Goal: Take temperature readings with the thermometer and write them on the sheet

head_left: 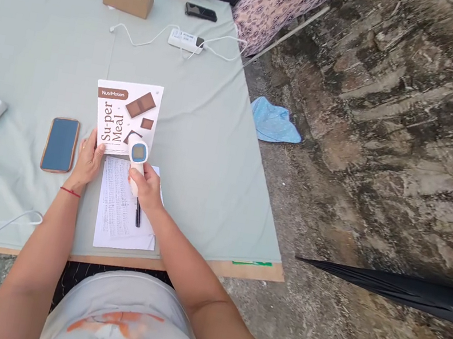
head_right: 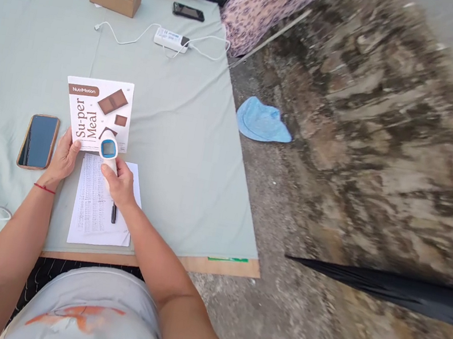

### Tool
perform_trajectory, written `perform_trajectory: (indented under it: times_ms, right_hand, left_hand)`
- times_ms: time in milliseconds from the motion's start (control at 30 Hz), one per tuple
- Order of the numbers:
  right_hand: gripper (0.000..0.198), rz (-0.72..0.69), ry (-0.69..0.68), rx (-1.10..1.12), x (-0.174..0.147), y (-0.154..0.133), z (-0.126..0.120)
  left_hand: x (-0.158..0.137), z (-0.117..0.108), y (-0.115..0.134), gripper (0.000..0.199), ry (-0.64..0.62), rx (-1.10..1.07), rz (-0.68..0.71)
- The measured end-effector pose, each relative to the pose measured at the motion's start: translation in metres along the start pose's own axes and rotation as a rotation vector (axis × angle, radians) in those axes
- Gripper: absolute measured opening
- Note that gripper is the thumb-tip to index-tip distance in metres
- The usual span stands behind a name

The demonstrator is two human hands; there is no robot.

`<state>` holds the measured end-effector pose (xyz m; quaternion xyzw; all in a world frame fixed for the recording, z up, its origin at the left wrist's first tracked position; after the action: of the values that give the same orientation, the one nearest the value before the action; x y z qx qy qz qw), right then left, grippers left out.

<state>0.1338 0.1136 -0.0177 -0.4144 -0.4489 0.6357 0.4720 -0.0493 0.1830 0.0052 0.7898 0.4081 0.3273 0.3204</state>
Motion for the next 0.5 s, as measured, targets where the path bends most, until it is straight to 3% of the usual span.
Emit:
perform_trajectory:
  times_ms: [233,500]
  right_hand:
    - [0.055,0.020,-0.041,0.138,0.000,-0.004,0.006]
    - [0.054,-0.025,0.052,0.055,-0.037,-0.037,-0.007]
  left_hand:
    - [0.000,0.002,0.000,0.064,0.001,-0.042,-0.047]
    - [0.001,0.000,0.004,0.070,-0.016,-0.083,-0.067]
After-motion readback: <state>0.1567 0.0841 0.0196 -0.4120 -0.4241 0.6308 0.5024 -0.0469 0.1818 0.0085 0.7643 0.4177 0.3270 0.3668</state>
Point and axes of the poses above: each hand's wrist, its own x-axis towards the middle knuckle, its own z-axis out of the palm, y = z × x, the point moved 7 cm from there along x, towards the middle knuckle, and after that the axes turned 15 degrees about -y, right-handed, at the moved point
